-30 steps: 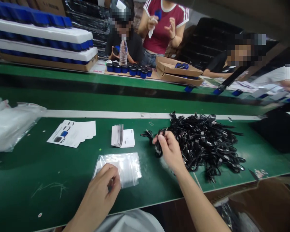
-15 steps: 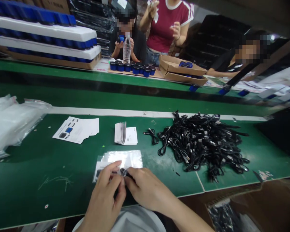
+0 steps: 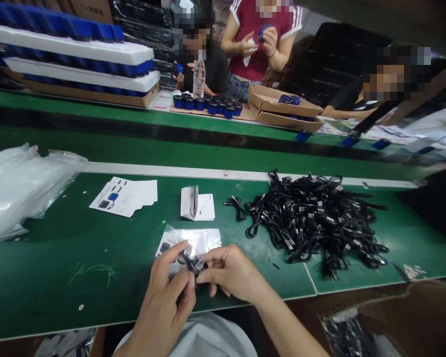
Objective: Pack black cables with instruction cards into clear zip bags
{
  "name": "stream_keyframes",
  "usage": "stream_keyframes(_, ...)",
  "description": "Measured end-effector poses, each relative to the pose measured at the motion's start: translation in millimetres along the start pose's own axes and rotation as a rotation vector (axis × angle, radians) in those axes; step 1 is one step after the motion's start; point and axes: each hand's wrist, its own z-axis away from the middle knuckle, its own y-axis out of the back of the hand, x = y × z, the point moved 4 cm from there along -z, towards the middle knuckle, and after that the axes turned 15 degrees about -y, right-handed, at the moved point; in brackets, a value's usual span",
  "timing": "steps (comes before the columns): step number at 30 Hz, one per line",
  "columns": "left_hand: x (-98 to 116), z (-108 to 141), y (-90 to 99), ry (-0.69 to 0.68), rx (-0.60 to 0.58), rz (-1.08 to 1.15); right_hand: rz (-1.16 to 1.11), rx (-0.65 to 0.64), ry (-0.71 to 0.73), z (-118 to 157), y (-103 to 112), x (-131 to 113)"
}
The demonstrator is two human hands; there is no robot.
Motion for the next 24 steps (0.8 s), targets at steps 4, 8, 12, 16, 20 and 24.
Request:
stream_keyframes(4,0,-1,3.7,-0.01,0.021,-0.02,-0.071,0.166,0.095,4,-10,5)
stream_keyframes(8,9,-5,4.7,-0.023,0.057,0.003,0.201,0.47,0.267,17,-14,-2)
stream_keyframes(12,16,-7,5.4,0.013,0.125,0.059,0.21,0.759,0.24,16,-11,-3)
stream_keyframes(16,10,-9,12.3,-0.07,0.014,0.005,0.072,0.398,0.202,5,-10,-2)
stream_keyframes(20,-9,-16,27.2,-0.008,-0.16,0.031,0.206,0.231,0.302,15,-5,-15)
stream_keyframes(24,-19,-23,32.8,0.219,-0.258,0.251,0.09,0.137,0.334,23,-4,-25)
